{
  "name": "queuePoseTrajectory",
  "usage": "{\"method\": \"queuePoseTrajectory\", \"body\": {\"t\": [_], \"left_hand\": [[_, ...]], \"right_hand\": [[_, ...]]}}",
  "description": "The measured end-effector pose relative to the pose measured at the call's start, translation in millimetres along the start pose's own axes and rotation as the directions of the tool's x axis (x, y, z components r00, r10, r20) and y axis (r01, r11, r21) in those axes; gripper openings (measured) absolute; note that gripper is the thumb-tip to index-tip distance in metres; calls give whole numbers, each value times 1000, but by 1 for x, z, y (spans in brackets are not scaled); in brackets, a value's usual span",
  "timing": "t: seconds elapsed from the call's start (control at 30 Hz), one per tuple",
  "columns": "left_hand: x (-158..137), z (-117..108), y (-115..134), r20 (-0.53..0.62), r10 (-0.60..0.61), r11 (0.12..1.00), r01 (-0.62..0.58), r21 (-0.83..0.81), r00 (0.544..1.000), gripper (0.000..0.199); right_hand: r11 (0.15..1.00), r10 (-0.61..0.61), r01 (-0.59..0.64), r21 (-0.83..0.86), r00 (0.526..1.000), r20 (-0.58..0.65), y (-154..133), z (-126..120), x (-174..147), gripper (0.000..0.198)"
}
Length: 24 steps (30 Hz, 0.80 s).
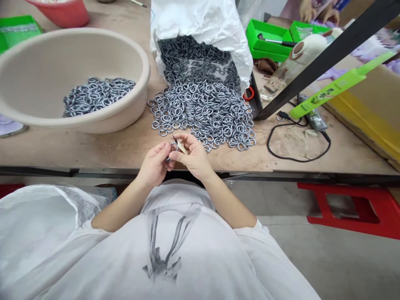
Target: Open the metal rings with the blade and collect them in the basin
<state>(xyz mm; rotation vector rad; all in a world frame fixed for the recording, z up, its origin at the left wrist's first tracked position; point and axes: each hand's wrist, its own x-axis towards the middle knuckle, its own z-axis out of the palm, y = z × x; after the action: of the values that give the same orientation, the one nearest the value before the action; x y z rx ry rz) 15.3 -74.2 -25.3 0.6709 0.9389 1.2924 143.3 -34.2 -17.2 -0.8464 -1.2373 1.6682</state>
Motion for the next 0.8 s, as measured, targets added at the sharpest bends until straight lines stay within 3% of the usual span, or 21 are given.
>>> {"method": "queuePoseTrajectory", "body": {"t": [0.2, 0.33, 0.43, 0.5, 0.57, 0.7, 0.8], "left_hand": [[-1, 4, -3, 27, 38, 999, -38, 13, 999, 48], [-2, 4, -3, 11, 26, 1000, -26, 13, 1000, 49], [-2, 4, 0, -38, 30, 1000, -30, 7, 999, 52], [-3, 4, 2, -66, 26, 1000, -27, -13, 997, 53], [-4, 5, 3, -66, 18, 999, -20, -37, 998, 53], [-5, 6, 2, -40, 20, 998, -23, -62, 999, 54], [-4, 5, 2, -17, -1, 998, 0, -64, 1000, 53]], "right_hand": [[1000, -12, 14, -20, 996, 93, 7, 3, -1, 54], [962, -154, 159, -222, 987, 40, 6, -4, -4, 48], [759, -325, 325, -565, 940, 104, 3, -8, -13, 52], [577, -351, 373, -727, 917, 191, 1, -7, -19, 54], [471, -334, 384, -794, 911, 242, -1, -6, -22, 55], [395, -312, 392, -831, 908, 280, -5, -3, -24, 54], [427, -261, 377, -822, 922, 287, -6, -2, -25, 52]]}}
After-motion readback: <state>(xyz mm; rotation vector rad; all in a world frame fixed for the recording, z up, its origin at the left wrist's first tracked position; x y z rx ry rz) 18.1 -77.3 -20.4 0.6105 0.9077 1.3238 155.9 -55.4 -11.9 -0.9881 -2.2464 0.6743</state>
